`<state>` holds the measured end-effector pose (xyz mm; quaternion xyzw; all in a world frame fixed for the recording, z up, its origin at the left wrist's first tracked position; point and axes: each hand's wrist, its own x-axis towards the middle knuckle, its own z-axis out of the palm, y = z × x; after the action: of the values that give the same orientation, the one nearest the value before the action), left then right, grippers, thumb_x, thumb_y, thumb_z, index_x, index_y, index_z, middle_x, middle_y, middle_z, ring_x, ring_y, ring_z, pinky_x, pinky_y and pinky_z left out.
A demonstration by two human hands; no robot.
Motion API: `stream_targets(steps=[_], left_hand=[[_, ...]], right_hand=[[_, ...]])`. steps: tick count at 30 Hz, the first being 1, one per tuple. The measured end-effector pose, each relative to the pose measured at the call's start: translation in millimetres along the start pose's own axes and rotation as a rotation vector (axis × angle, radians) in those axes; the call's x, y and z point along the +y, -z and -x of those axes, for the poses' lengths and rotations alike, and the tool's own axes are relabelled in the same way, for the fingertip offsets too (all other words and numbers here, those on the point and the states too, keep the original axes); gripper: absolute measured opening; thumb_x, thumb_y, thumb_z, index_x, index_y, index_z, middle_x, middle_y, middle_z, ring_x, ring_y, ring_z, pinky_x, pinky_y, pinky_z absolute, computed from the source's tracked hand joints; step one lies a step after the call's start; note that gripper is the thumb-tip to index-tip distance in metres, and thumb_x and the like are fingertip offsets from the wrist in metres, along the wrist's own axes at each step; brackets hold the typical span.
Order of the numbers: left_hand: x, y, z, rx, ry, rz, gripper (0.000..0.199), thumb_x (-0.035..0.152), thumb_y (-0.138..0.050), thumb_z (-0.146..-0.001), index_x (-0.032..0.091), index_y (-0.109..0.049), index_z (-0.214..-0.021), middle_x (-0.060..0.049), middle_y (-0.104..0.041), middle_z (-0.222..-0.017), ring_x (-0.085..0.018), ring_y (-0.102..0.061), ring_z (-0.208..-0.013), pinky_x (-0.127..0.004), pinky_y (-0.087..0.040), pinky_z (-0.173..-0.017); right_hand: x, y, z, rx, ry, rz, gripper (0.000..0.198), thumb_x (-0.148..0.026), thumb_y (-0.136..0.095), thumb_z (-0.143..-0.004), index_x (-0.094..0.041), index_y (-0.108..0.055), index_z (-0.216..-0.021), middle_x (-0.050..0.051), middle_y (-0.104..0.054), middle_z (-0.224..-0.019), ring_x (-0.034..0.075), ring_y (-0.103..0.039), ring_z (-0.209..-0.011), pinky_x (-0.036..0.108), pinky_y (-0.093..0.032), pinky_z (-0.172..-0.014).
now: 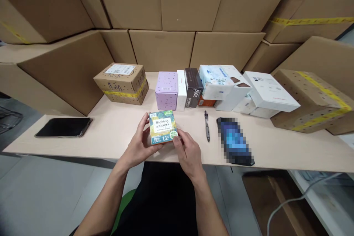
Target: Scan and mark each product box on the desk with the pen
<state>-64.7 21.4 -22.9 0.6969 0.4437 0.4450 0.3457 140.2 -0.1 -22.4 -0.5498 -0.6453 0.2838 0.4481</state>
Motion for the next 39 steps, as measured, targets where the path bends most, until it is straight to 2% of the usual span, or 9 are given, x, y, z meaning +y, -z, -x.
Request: stream_targets(steps=[3,8,15,18,22,28,34,37,39], left_hand=[[-0.9,-0.6,1.3,-0.002,-0.070,0.003,0.109,0.028,-0.078,-0.079,0.036,-0.004,-0.159,-0.010,-0.014,-0.168,-0.034,-0.021,-0.153,-0.055,-0.034,-0.120],[-0.4,1.8,5.2,-0.060,-0.184,-0.022,0.104,0.024,-0.067,-0.085,0.036,0.005,-0.159,-0.008,-0.002,-0.170,-0.035,-0.018,-0.154,-0.056,-0.037,-0.119],[3.5,4.3,7.8,0.018,-0.306,0.077,0.082,0.035,-0.059,-0.091,0.037,-0.011,-0.157,-0.009,-0.030,-0.161,-0.031,-0.028,-0.151,-0.055,-0.040,-0.117],[3.7,3.4,6.8,0.087,-0.259,0.032,0.081,0.042,-0.061,-0.091,0.036,-0.015,-0.156,-0.011,-0.031,-0.160,-0.031,-0.035,-0.147,-0.052,-0.045,-0.112],[2.6,4.8,6.0,0.131,-0.166,-0.080,0.088,0.050,-0.067,-0.086,0.033,-0.018,-0.157,-0.014,-0.036,-0.158,-0.029,-0.053,-0.126,-0.047,-0.051,-0.100],[0.9,5.8,6.2,0.137,-0.051,-0.072,0.084,0.050,-0.065,-0.087,0.033,-0.023,-0.157,-0.013,-0.049,-0.151,-0.019,-0.060,-0.091,-0.039,-0.056,-0.083],[5.3,8.0,5.4,0.041,-0.017,-0.021,0.072,0.052,-0.056,-0.093,0.025,-0.031,-0.156,-0.014,-0.053,-0.147,-0.025,-0.065,-0.104,-0.041,-0.057,-0.087],[9.2,9.8,5.0,0.019,-0.078,-0.070,0.077,0.052,-0.058,-0.092,0.027,-0.026,-0.157,-0.014,-0.045,-0.154,-0.028,-0.063,-0.112,-0.044,-0.056,-0.091],[10.3,10.0,4.5,0.009,-0.165,-0.114,0.079,0.049,-0.061,-0.091,0.029,-0.024,-0.157,-0.014,-0.036,-0.160,-0.031,-0.056,-0.127,-0.048,-0.052,-0.100]], right_hand=[[-0.3,0.8,3.1,-0.025,0.056,-0.036,0.039,-0.042,-0.048,-0.099,-0.026,-0.060,-0.132,0.005,-0.067,-0.130,0.022,-0.064,-0.118,0.036,-0.053,-0.097],[2.8,1.7,6.4,-0.004,0.081,-0.028,0.040,-0.038,-0.054,-0.096,-0.023,-0.058,-0.132,0.008,-0.069,-0.124,0.021,-0.069,-0.103,0.035,-0.058,-0.087],[4.4,1.7,6.3,0.042,0.141,-0.035,0.035,-0.024,-0.057,-0.088,-0.024,-0.059,-0.123,0.008,-0.068,-0.125,0.021,-0.068,-0.107,0.038,-0.058,-0.090],[4.7,2.0,6.9,0.033,0.123,-0.088,0.031,-0.022,-0.051,-0.090,-0.024,-0.061,-0.120,0.008,-0.068,-0.124,0.022,-0.066,-0.112,0.040,-0.056,-0.094],[5.6,4.0,8.0,0.057,0.084,-0.116,0.028,-0.028,-0.046,-0.096,-0.024,-0.063,-0.118,0.007,-0.069,-0.120,0.021,-0.065,-0.112,0.040,-0.055,-0.096],[2.6,3.8,4.6,0.058,-0.050,-0.237,0.039,-0.049,-0.047,-0.098,-0.023,-0.064,-0.122,0.006,-0.071,-0.110,0.017,-0.068,-0.085,0.033,-0.057,-0.077],[-5.5,-2.5,-1.1,0.049,0.040,-0.218,0.045,-0.052,-0.048,-0.097,-0.024,-0.061,-0.131,0.009,-0.065,-0.127,0.021,-0.066,-0.103,0.036,-0.057,-0.084],[-5.1,-1.8,-0.8,0.062,0.106,-0.221,0.043,-0.046,-0.048,-0.098,-0.024,-0.059,-0.133,0.009,-0.064,-0.132,0.024,-0.063,-0.114,0.042,-0.055,-0.094],[-1.7,-0.7,0.4,0.062,0.114,-0.245,0.042,-0.042,-0.048,-0.098,-0.026,-0.057,-0.136,0.009,-0.062,-0.136,0.025,-0.062,-0.120,0.044,-0.054,-0.098]])
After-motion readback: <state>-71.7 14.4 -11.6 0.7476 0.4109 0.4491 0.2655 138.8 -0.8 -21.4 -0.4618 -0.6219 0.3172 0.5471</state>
